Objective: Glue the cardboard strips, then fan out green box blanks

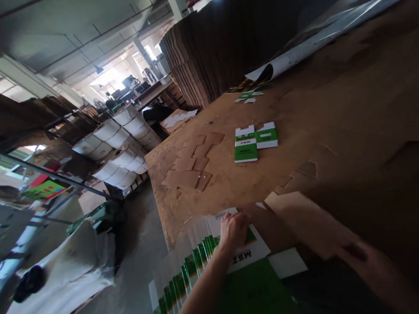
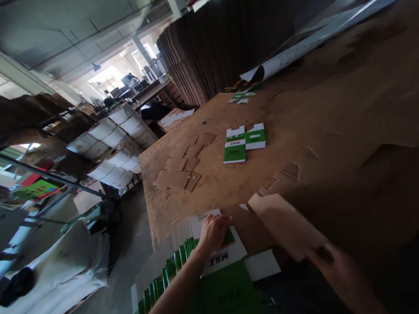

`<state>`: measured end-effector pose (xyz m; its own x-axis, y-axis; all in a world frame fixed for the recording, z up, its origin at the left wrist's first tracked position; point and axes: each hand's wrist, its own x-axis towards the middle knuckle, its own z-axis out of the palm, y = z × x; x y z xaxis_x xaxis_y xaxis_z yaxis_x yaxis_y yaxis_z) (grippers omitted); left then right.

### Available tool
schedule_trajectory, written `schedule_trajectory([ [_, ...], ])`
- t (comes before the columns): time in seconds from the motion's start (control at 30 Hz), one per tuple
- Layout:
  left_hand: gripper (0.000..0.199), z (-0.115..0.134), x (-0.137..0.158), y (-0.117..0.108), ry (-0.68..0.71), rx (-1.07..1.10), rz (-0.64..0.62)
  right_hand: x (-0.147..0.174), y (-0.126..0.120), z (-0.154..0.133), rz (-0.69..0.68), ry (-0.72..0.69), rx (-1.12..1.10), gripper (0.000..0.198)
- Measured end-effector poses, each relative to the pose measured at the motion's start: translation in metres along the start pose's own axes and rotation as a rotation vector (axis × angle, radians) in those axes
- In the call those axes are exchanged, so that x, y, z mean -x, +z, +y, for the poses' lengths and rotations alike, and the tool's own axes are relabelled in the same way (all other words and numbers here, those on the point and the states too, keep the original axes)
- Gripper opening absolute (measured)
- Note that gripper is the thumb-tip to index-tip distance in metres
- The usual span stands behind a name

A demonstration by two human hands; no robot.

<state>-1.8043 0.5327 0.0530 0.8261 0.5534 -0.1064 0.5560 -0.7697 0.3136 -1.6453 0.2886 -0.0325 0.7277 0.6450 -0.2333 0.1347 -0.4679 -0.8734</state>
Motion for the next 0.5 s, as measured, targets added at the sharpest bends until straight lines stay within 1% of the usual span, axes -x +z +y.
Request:
schedule_trajectory([
  [0.03, 0.033, 0.002, -0.001, -0.001, -0.039, -0.004, 0.004, 0.001, 0.003, -0.006, 0.0, -0.035, 0.021, 0.054],
  [0.07, 0.036, 0.004, -0.001, -0.002, -0.073, -0.009, 0.009, 0.002, 0.01, -0.012, -0.039, -0.095, 0.027, 0.053],
  [0.13, 0.042, 0.006, -0.001, -0.001, -0.093, -0.003, 0.007, 0.006, 0.03, -0.018, -0.182, -0.263, 0.012, 0.052],
  [0.2, 0.039, 0.006, 0.0, 0.0, -0.08, 0.012, 0.003, 0.008, 0.052, -0.015, -0.294, -0.412, 0.015, 0.053],
  [0.23, 0.034, 0.005, 0.0, 0.002, -0.075, 0.011, 0.002, 0.008, 0.06, -0.01, -0.318, -0.456, 0.031, 0.053],
  [0.27, 0.03, 0.004, 0.001, 0.003, -0.069, 0.004, -0.003, 0.007, 0.066, -0.005, -0.329, -0.481, 0.049, 0.053],
  [0.33, 0.033, 0.002, 0.002, 0.005, -0.056, -0.023, -0.02, 0.004, 0.072, 0.005, -0.345, -0.498, 0.078, 0.052],
  [0.4, 0.037, 0.001, 0.002, 0.007, -0.046, -0.047, -0.046, 0.0, 0.07, 0.011, -0.377, -0.476, 0.091, 0.053],
  [0.5, 0.037, 0.002, 0.002, 0.006, -0.033, -0.075, -0.07, 0.0, 0.064, 0.008, -0.421, -0.432, 0.094, 0.056],
])
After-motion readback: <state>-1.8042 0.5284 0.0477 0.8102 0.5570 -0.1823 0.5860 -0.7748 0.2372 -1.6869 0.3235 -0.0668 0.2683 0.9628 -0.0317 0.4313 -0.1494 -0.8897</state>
